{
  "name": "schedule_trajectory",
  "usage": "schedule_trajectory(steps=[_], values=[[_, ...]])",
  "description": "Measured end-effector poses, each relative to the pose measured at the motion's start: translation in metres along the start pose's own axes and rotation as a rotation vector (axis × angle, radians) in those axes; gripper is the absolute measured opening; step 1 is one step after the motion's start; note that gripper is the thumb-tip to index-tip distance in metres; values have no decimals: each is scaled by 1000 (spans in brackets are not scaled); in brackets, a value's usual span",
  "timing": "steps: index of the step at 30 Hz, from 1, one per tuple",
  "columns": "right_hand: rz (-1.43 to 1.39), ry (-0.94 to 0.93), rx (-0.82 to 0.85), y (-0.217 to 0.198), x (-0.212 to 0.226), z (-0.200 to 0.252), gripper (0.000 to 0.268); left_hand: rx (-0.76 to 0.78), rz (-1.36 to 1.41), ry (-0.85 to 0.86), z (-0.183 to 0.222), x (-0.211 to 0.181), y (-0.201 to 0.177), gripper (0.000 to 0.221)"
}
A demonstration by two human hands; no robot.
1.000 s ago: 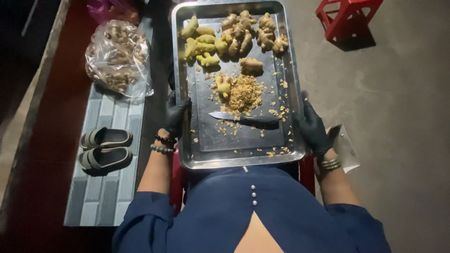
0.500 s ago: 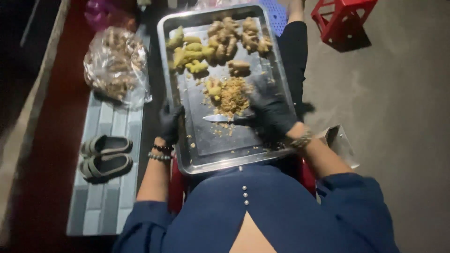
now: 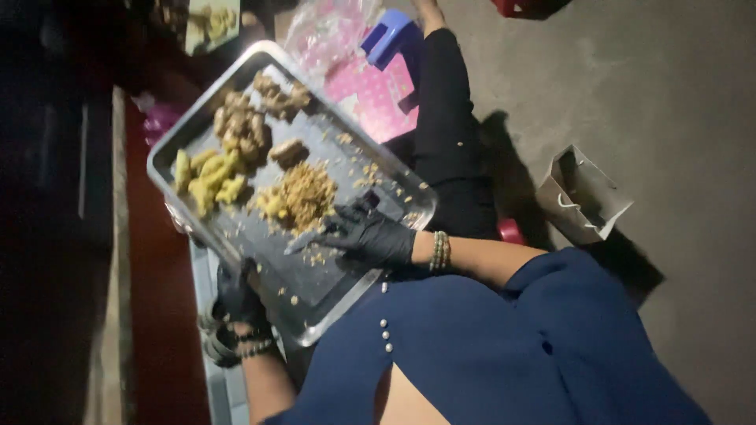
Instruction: Scraping the skin off ginger roots using a small knife over a metal tray.
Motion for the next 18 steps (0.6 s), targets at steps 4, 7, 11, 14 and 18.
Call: schedule_trajectory(steps=[4, 7, 11, 14, 18], values=[[104, -22, 34, -8, 5, -7, 49, -61, -179, -61, 22, -46, -14, 62], [45, -102, 184, -15, 4, -8, 67, 36, -296, -6, 50, -110, -2, 33], [45, -126, 72, -22, 14, -15, 57, 41, -448, 0, 51, -112, -11, 41], [133, -133, -24, -29, 15, -24, 44, 53, -910, 378, 36, -73, -29, 37], [157, -57, 84, -27, -10, -36, 70, -403, -1957, 1006, 39, -119, -1, 47]])
Point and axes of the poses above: each hand's wrist, its own z-axis away from the middle knuckle, its own y-axis out of the palm, x = y × z, the point moved 1 cm from there along -z, towards the middle knuckle, and after that the axes turned 12 degrees about y, right-handed, at the moved point
